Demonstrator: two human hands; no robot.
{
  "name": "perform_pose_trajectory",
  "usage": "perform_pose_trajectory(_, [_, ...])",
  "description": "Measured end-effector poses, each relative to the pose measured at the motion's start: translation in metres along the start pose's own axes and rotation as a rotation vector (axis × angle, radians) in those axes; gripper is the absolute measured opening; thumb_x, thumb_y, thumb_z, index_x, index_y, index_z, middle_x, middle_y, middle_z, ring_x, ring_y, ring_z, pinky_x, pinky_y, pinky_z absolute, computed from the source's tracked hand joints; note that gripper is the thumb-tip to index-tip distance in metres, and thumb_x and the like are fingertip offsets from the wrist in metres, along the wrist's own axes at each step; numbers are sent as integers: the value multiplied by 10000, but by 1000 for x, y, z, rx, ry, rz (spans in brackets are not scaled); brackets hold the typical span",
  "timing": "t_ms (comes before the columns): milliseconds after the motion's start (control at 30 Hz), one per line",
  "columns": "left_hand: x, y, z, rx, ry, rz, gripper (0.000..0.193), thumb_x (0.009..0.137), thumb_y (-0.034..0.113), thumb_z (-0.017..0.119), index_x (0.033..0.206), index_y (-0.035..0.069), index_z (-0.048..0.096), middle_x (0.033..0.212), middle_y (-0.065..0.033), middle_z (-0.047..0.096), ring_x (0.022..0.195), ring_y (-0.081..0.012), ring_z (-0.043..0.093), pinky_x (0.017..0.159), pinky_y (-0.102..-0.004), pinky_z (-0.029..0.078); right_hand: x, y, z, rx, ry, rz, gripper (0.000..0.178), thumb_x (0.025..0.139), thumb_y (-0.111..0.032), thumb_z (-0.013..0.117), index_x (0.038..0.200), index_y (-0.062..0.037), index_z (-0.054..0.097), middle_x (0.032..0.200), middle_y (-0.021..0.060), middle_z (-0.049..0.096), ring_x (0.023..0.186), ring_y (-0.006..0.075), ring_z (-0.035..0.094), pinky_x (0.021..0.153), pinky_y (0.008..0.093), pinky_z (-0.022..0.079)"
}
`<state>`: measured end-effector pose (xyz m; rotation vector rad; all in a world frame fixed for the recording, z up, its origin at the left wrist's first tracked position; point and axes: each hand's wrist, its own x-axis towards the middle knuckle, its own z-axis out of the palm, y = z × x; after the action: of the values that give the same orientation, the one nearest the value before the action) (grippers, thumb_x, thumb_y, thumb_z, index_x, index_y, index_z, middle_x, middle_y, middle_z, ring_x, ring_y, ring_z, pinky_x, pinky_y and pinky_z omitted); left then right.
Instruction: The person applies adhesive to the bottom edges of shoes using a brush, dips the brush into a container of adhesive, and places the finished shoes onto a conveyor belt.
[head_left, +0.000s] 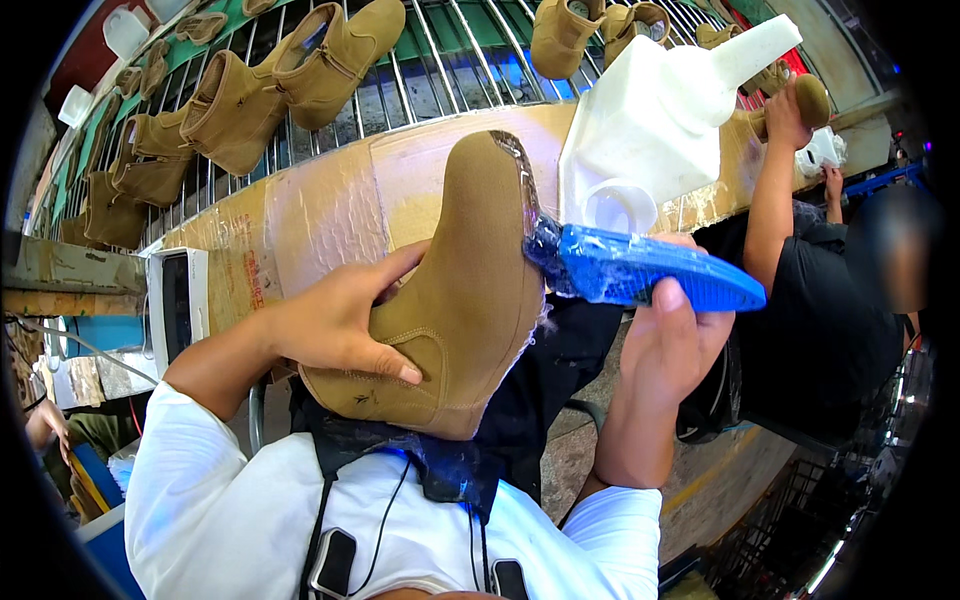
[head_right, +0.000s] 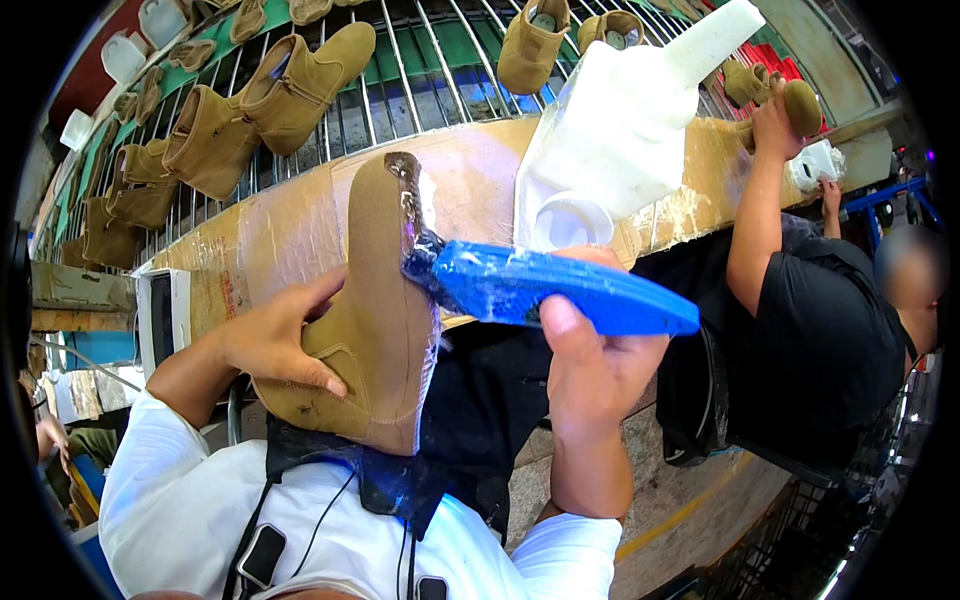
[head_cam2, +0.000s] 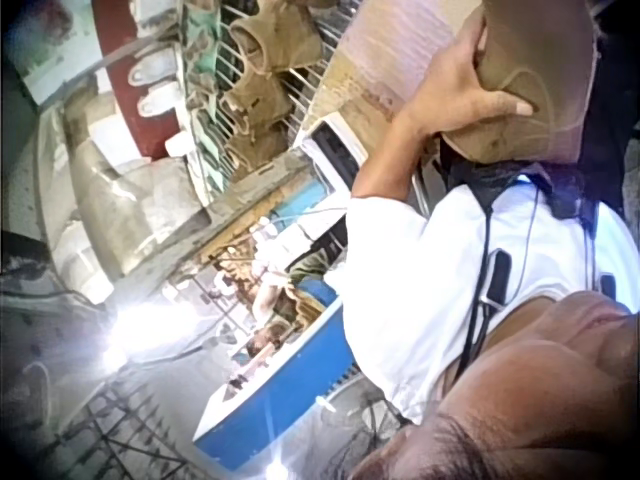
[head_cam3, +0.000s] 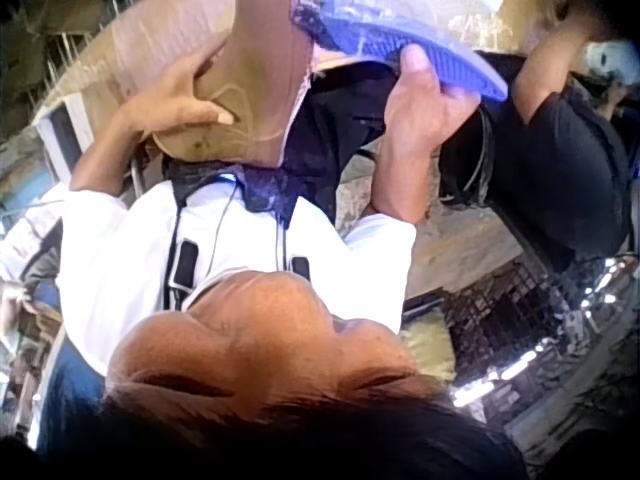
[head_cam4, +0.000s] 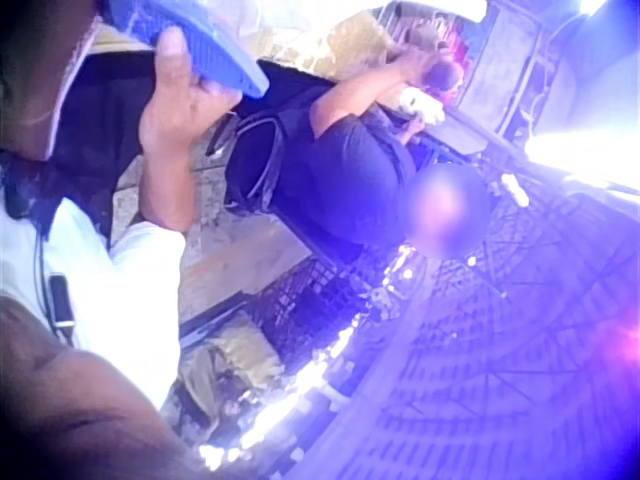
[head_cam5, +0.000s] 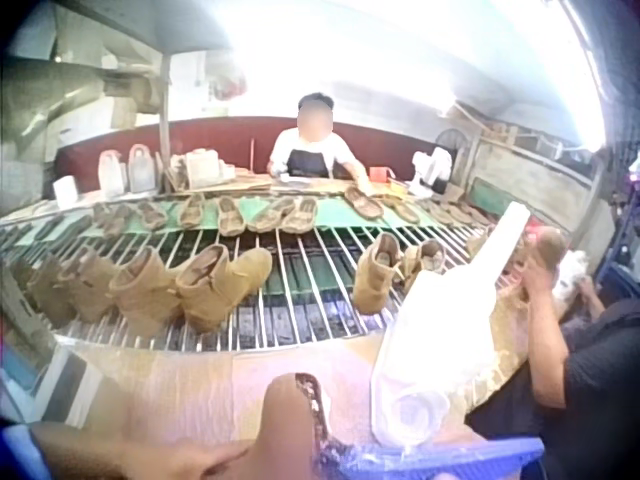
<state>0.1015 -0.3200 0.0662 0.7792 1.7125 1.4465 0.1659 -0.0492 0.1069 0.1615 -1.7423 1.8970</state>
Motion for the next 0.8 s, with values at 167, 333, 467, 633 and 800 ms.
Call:
perform_pose_trajectory(167, [5, 11, 0, -183, 15, -19, 1070, 644, 238, 878, 1452, -17, 225, 1342, -151, 487, 1237, -222, 483, 1049, -357, 378, -13, -5, 1, -221, -34, -113, 363, 792, -286, 634, 887, 63, 597, 906, 156, 589, 867, 246, 509, 806, 366, 403])
perform_pose_trajectory(333, [7, 15, 0, -250, 60, 0, 1043, 642, 219, 879, 1441, -26, 255, 1359, -144, 467, 1255, -220, 463, 1061, -351, 363, -24, -9, 4, -288, -46, -145, 360, 798, -316, 644, 839, 38, 590, 826, 138, 572, 764, 224, 502, 733, 338, 392])
perform_pose_trajectory(467, [9, 21, 2, -404, 104, -36, 1046, 622, 209, 880, 1432, -42, 268, 1354, -145, 471, 1267, -222, 452, 1069, -349, 351, -33, -5, 2, -319, -62, -158, 366, 816, -340, 644, 830, 21, 586, 816, 133, 579, 739, 225, 513, 708, 333, 402])
perform_pose_trajectory(633, [11, 30, 3, -451, 158, -87, 1054, 594, 261, 880, 1414, -59, 300, 1343, -151, 479, 1268, -225, 450, 1072, -346, 343, -43, -5, -2, -340, -83, -163, 400, 829, -382, 651, 852, 13, 598, 816, 130, 580, 740, 216, 519, 685, 320, 402])
perform_pose_trajectory(800, [13, 27, 5, -516, 164, -65, 1022, 607, 264, 866, 1407, -59, 319, 1338, -153, 483, 1250, -227, 466, 1066, -344, 349, -44, -12, -6, -345, -165, -226, 294, 803, -265, 734, 933, -12, 659, 839, 124, 648, 735, 226, 613, 668, 322, 474])
